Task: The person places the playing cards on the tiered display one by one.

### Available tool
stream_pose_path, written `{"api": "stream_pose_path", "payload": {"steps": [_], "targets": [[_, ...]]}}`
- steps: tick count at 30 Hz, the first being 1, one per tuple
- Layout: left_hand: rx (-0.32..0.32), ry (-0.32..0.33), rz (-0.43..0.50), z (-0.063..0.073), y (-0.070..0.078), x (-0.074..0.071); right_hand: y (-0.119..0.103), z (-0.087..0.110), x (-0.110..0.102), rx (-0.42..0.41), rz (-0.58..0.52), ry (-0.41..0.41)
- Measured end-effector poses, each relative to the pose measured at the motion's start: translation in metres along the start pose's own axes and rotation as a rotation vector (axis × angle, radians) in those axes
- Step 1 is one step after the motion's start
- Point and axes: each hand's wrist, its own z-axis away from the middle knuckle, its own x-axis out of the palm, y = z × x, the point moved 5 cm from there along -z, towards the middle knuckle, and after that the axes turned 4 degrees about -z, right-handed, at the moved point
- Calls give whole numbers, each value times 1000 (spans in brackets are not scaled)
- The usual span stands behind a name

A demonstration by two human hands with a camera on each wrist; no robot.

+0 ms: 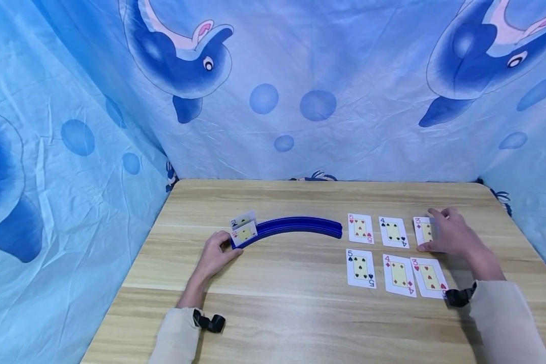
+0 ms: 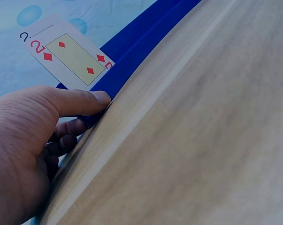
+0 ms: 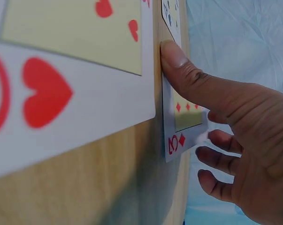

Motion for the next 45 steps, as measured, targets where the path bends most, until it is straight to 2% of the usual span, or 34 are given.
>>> {"api": "stream_pose_path", "payload": {"steps": [6, 11, 19, 33, 38, 41, 45], "targets": [[23, 15, -2, 1, 2, -1, 1, 6, -2, -32, 14, 96], [23, 12, -3, 0, 1, -1, 5, 10, -2, 10, -7, 158], [7, 4, -1, 0, 1, 0, 9, 16, -1, 67, -30, 169], [26, 16, -17, 0, 1, -1, 11, 30, -12, 45, -83, 206], [21, 12, -12, 0, 1, -1, 13, 38, -15, 11, -89, 252], [19, 8, -14, 0, 1, -1, 13, 42, -17, 17, -91, 279], [17, 6, -17, 0, 1, 0, 15, 47, -19, 40, -101, 275]]}}
